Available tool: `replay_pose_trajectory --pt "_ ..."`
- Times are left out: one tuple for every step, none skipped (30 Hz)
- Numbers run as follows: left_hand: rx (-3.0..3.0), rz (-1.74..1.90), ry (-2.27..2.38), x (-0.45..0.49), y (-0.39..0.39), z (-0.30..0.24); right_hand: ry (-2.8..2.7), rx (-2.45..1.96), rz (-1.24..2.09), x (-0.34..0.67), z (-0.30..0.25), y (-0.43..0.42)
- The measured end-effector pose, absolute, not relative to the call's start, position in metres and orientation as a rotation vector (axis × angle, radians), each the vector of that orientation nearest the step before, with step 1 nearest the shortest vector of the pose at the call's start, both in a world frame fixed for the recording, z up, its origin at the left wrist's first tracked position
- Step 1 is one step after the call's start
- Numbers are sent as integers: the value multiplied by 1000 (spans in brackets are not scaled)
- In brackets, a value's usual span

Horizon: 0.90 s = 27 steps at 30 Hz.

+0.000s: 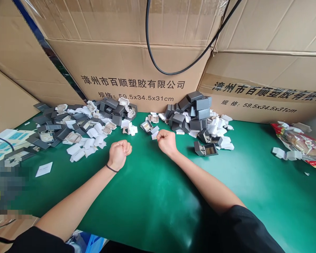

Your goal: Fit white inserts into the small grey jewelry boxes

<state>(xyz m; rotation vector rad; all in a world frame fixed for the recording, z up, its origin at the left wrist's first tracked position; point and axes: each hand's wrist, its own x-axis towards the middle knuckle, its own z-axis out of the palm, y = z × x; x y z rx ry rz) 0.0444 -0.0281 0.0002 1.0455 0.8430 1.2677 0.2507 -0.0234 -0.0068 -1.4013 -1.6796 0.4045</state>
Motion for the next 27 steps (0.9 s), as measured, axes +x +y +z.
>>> replay_pose_trajectory --pt "1047 1268 838 45 -28 0 -1761 -1411 244 249 -5 -22" --pt "1052 1268 835 46 -28 -2 -1859 -1421 77 249 -3 -19" --pt "1059 1258 837 47 -28 -3 -1961 -1431 -70 249 -3 -16" --pt "1065 1237 845 48 -27 -5 -2056 -1444 -185 249 -3 -13" --pt "1064 1211 859 49 -26 -7 -2138 -1461 -260 249 -4 -10" --pt "1052 1187 881 49 -25 -9 -2197 -1481 -298 249 -6 -7" --pt "1028 1173 904 50 -24 -10 -2231 -1497 -307 249 -7 -6" --pt "993 1173 925 50 -23 -11 -2244 -1502 -297 248 -9 -5" --pt "952 1190 936 50 -22 -11 -2236 -1496 -277 246 -9 -7" --pt "914 1210 932 50 -21 -10 -2214 -1474 -251 242 -8 -10" --pt "890 1220 908 50 -22 -9 -2190 -1432 -220 238 -7 -15" --pt "880 1216 865 50 -22 -8 -2186 -1368 -179 233 -6 -20" --pt "885 1200 812 50 -23 -6 -2207 -1291 -125 227 -4 -27" --pt "903 1179 765 51 -25 -5 -2250 -1207 -69 221 -3 -33" --pt "925 1160 737 52 -26 -4 -2295 -1139 -19 216 -2 -38" --pt "944 1149 734 53 -27 -4 -2325 -1092 20 212 -2 -42" --pt "949 1153 755 54 -27 -5 -2349 -1052 50 210 -2 -44" --pt "938 1170 788 55 -27 -6 -2356 -1026 73 210 -2 -45" --pt "910 1198 821 56 -26 -7 -2343 -1017 88 213 -3 -43" --pt "866 1228 849 56 -25 -8 -2315 -1028 94 218 -3 -39" --pt "815 1253 869 55 -23 -9 -2279 -1064 88 224 -4 -35" --pt "765 1265 883 54 -21 -10 -2233 -1136 67 232 -5 -29" --pt "721 1265 892 53 -20 -10 -2202 -1226 34 240 -6 -23" --pt "684 1251 892 53 -19 -9 -2194 -1319 2 247 -8 -18" --pt "658 1229 885 52 -18 -7 -2207 -1403 -18 253 -10 -13" --pt "642 1205 868 52 -19 -6 -2226 -1472 -23 258 -12 -9" --pt "631 1182 840 52 -19 -5 -2247 -1524 -23 261 -14 -6"
